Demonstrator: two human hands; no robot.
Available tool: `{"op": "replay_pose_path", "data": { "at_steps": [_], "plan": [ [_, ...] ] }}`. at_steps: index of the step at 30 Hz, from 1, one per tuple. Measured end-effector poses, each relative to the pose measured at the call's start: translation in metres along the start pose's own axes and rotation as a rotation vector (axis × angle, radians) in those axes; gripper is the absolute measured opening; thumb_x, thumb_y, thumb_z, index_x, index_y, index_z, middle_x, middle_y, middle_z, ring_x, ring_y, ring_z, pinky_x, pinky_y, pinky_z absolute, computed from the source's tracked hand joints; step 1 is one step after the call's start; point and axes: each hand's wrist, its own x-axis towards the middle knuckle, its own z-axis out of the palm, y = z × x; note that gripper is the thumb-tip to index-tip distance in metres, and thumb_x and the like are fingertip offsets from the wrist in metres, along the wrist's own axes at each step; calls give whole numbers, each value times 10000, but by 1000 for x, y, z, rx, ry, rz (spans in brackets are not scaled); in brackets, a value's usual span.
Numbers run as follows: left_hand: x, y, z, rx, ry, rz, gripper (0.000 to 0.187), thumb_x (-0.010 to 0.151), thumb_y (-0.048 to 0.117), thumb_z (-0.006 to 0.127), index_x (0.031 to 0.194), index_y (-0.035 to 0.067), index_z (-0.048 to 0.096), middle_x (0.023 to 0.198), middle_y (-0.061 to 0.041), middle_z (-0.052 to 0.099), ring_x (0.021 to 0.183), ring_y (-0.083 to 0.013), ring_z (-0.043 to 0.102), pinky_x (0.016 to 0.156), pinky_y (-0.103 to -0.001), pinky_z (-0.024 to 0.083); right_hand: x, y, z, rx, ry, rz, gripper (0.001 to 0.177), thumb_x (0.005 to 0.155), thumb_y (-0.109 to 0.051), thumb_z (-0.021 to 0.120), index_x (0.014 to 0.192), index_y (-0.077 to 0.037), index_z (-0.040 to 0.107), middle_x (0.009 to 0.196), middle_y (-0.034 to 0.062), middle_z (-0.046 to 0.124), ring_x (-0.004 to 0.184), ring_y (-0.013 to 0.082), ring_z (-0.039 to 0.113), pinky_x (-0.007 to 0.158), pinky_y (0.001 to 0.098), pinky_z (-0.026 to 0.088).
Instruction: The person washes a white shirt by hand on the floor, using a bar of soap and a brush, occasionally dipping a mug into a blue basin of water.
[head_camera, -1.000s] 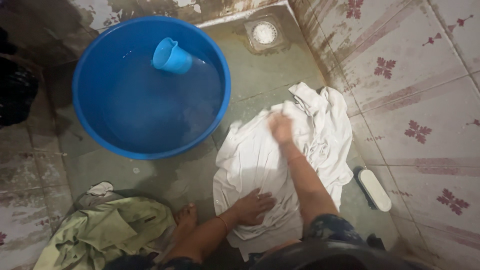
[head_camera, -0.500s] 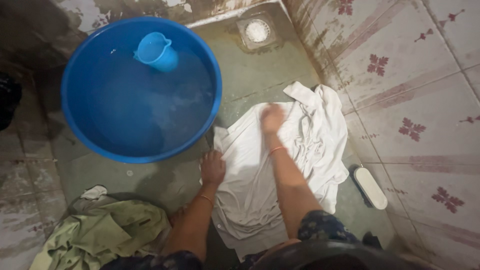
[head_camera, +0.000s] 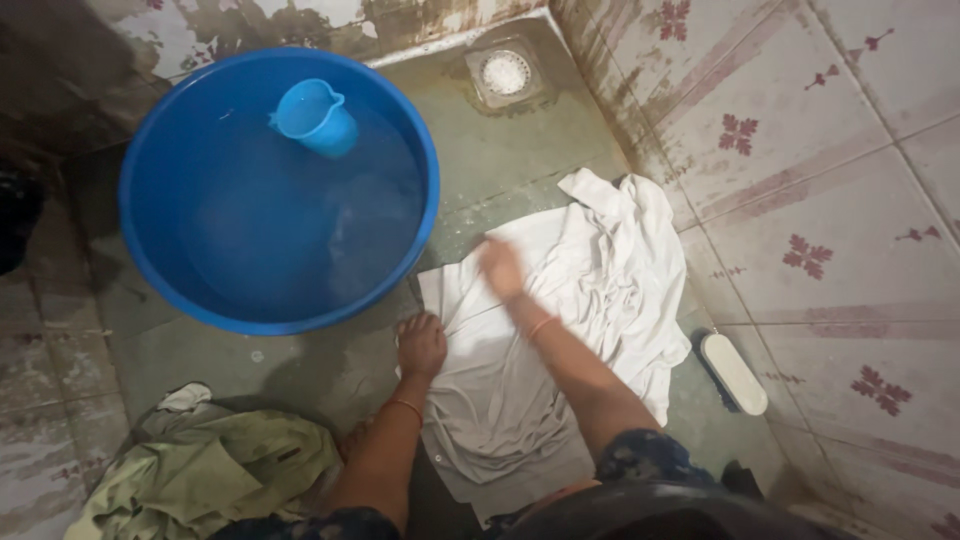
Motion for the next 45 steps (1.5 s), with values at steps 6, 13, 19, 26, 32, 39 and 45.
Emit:
{"op": "replay_pose_path", "data": {
  "at_steps": [6, 13, 19, 26, 32, 39, 45],
  "plan": [
    [-4, -5, 6, 59, -22, 21, 68, 860, 162, 563, 844, 117, 612, 934, -104, 633, 958, -333, 597, 937, -507, 421, 1, 44, -22, -323, -368, 115, 114, 1020, -186, 608, 1019, -105, 689, 1054, 108, 684, 1046, 318, 635, 930, 504, 485],
    [27, 35, 40, -20, 259, -122, 365, 780, 107, 526, 1122, 107, 651, 1125, -120, 660, 1095, -340, 588, 944, -559, 406, 9, 131, -142, 169, 135, 230, 257, 1021, -220, 679, 1212, -58, 623, 1187, 168, 670, 1089, 346, 631, 958, 438, 508],
    [24, 140, 103, -82, -303, 120, 454, 750, 242, 801, 1156, 124, 635, 980, -143, 715, 915, -340, 678, 808, -525, 504, -82, 106, -189, 943, 319, 954, 346, 938, -190, 648, 1270, -102, 600, 1035, 64, 687, 799, 151, 623, 632, 294, 510],
    [68, -7, 57, -167, -802, 228, 303, 694, 159, 843, 956, 101, 703, 959, -164, 712, 923, -354, 675, 805, -471, 533, -96, 90, -197, 1050, 481, 1265, 354, 927, -187, 719, 1259, -111, 621, 958, 46, 694, 695, 138, 629, 505, 291, 486],
    [47, 25, 23, 30, -216, -37, 404, 823, 208, 712, 1219, 166, 650, 1315, -134, 580, 1269, -363, 503, 1073, -544, 372, -85, 26, -138, 342, 50, 710, 331, 956, -208, 650, 1282, -161, 620, 808, 67, 691, 622, 180, 635, 553, 331, 512],
    [-19, 46, -12, 278, -100, 11, 504, 937, 237, 580, 1439, 205, 543, 1579, -72, 448, 1497, -313, 344, 1216, -610, 208, -107, -65, -73, -142, -240, -145, 344, 896, -273, 604, 1168, -75, 672, 1261, 157, 667, 1188, 359, 597, 944, 522, 461],
    [-14, 52, -13, 288, -162, 8, 577, 905, 224, 585, 1476, 227, 501, 1598, -74, 409, 1520, -289, 302, 1219, -598, 191, -91, -8, -96, -172, -41, 494, 210, 1065, -214, 555, 1159, -68, 673, 1146, 170, 667, 1005, 378, 590, 925, 533, 458]
  ]
}}
